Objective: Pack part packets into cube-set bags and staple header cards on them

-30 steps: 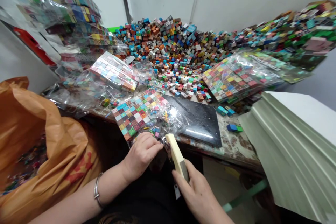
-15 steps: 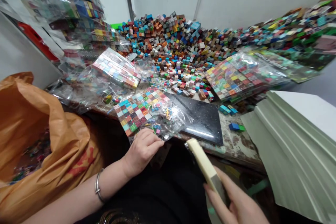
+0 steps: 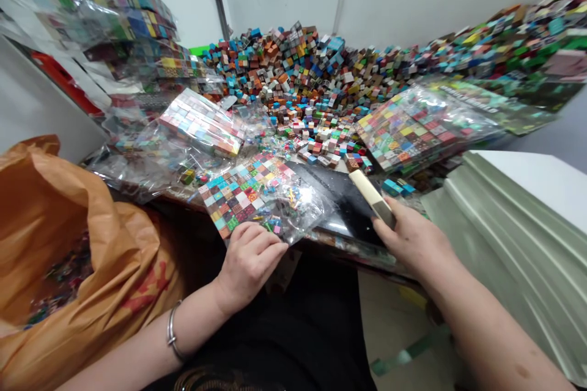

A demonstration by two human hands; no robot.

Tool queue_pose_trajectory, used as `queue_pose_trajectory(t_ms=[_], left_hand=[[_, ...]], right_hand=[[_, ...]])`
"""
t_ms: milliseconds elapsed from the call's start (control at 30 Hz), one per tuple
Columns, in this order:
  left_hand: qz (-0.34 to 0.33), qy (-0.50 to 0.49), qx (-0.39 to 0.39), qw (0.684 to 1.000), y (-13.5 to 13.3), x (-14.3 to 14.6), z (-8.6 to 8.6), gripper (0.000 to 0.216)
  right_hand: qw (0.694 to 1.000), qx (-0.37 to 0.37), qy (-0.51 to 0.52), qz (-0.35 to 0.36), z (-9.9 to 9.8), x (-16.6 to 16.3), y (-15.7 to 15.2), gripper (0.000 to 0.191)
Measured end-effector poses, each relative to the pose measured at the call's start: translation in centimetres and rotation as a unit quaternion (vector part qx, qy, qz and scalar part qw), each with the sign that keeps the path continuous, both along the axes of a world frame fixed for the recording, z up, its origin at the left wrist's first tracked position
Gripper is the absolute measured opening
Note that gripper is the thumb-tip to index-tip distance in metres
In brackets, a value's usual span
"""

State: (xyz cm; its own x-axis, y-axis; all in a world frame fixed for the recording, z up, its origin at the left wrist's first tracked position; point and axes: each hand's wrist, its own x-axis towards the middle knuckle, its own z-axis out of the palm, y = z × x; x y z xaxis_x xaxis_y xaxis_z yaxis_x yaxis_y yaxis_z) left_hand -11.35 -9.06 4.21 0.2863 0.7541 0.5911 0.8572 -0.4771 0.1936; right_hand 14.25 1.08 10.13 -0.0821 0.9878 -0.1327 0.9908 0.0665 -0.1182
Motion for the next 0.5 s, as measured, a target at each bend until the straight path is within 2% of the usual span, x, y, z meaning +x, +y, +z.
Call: queue_pose_trajectory(t_ms=[133,233,333,500], left_hand=[[0.031,0.003,0.007,0.999,0.0,-0.1,0.2,0.015],[0.033,0.032,-0.022,0.999,-0.3,-0.2,0.1,0.022],[0.031,0.058,-0.034,0.997,-0.6,-0.3,-0.2,0.029],[0.039,0.04,-0.003,0.998,-0.9,-0.4,-0.9,0.019]], right_hand=[[0.999,-0.038,-0.005,0.023,-0.3,-0.3,0.8,0.035],[0.997,-0.061,-0.008,0.044,-0.3,-0.1,1.7,0.031],[0.996,-0.051,-0.019,0.066,-0.3,0.6,2.8,0.029],[0.994,-0.016,-0.075,0.084,-0.6,0.8,3.3,0.029]])
